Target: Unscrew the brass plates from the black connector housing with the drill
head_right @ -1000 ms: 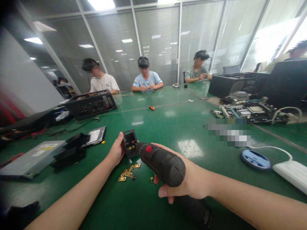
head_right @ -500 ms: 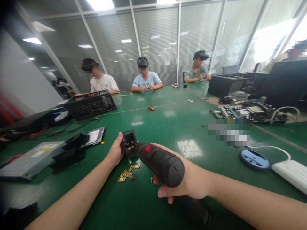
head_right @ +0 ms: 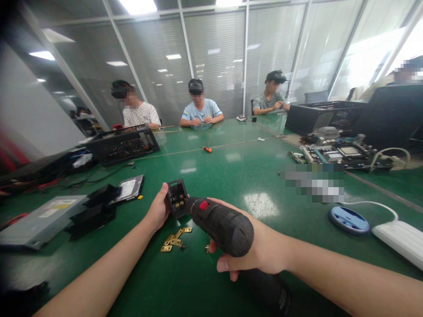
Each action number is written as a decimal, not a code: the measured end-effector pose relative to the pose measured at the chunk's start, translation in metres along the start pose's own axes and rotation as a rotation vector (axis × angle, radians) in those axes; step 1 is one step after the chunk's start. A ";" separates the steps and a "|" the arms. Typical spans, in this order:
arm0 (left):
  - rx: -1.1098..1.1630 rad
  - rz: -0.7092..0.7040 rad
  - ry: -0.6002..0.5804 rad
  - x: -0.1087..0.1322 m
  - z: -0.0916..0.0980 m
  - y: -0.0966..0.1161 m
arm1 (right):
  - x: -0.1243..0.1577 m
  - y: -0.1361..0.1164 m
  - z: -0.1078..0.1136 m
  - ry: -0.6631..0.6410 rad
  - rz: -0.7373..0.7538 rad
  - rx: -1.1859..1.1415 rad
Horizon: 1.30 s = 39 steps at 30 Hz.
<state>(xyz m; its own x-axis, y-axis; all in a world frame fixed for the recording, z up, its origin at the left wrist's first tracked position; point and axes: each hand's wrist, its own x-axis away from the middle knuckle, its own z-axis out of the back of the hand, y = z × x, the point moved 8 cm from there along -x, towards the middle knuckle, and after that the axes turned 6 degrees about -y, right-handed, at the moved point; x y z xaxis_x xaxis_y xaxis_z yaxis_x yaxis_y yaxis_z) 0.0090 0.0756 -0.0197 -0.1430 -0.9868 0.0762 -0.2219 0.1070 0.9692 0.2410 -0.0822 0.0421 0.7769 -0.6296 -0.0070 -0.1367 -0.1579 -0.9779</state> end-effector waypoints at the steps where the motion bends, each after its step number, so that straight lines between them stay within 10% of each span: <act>1: 0.004 0.002 -0.001 0.000 0.000 0.000 | 0.000 0.001 0.000 -0.005 0.004 0.007; 39: 0.001 0.054 0.015 -0.003 0.004 -0.006 | -0.001 0.001 -0.002 0.002 -0.072 -0.009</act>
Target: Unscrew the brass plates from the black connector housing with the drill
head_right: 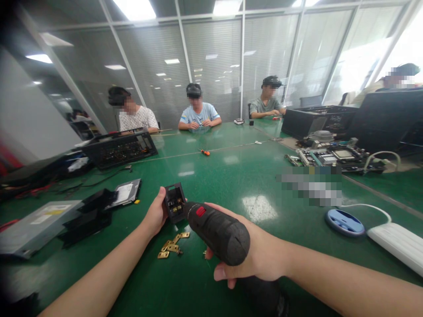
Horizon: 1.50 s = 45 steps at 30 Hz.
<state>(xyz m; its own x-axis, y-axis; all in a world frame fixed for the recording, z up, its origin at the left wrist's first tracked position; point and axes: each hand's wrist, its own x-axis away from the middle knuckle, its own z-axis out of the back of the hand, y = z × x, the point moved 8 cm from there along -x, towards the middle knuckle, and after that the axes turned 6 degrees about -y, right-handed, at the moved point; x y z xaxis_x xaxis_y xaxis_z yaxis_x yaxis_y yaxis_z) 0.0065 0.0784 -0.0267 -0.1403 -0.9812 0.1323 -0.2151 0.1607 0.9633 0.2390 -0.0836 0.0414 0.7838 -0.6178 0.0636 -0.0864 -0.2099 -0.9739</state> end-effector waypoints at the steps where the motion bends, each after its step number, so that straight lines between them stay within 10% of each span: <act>1: -0.002 0.003 0.000 0.000 0.000 0.000 | 0.000 0.001 0.000 0.004 -0.007 -0.005; 45: 0.023 -0.024 -0.017 0.000 0.000 0.001 | -0.002 0.000 -0.001 -0.010 0.012 0.006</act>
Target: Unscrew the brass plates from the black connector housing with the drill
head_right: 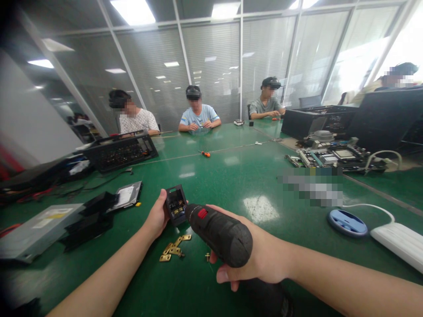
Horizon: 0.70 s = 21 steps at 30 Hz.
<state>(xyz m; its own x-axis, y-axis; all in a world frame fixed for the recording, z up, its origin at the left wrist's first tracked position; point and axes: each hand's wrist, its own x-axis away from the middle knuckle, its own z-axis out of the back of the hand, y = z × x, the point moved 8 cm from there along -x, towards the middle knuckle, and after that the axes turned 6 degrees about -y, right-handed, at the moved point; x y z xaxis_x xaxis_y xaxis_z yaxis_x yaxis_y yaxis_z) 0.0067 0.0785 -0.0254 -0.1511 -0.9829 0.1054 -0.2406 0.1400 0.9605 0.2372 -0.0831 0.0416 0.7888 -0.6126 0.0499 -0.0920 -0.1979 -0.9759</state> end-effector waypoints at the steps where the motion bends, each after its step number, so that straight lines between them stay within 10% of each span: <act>1: 0.004 0.002 -0.001 0.000 0.000 0.000 | 0.000 0.000 0.000 0.000 0.003 -0.001; 21: -0.018 0.020 0.024 0.002 0.000 0.001 | -0.002 -0.005 -0.004 -0.023 -0.001 0.012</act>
<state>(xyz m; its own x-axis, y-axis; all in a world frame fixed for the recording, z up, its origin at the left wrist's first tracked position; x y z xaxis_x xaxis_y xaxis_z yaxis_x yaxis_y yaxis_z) 0.0064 0.0769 -0.0244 -0.1323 -0.9825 0.1312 -0.2203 0.1582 0.9625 0.2343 -0.0838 0.0476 0.8026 -0.5947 0.0457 -0.0843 -0.1890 -0.9783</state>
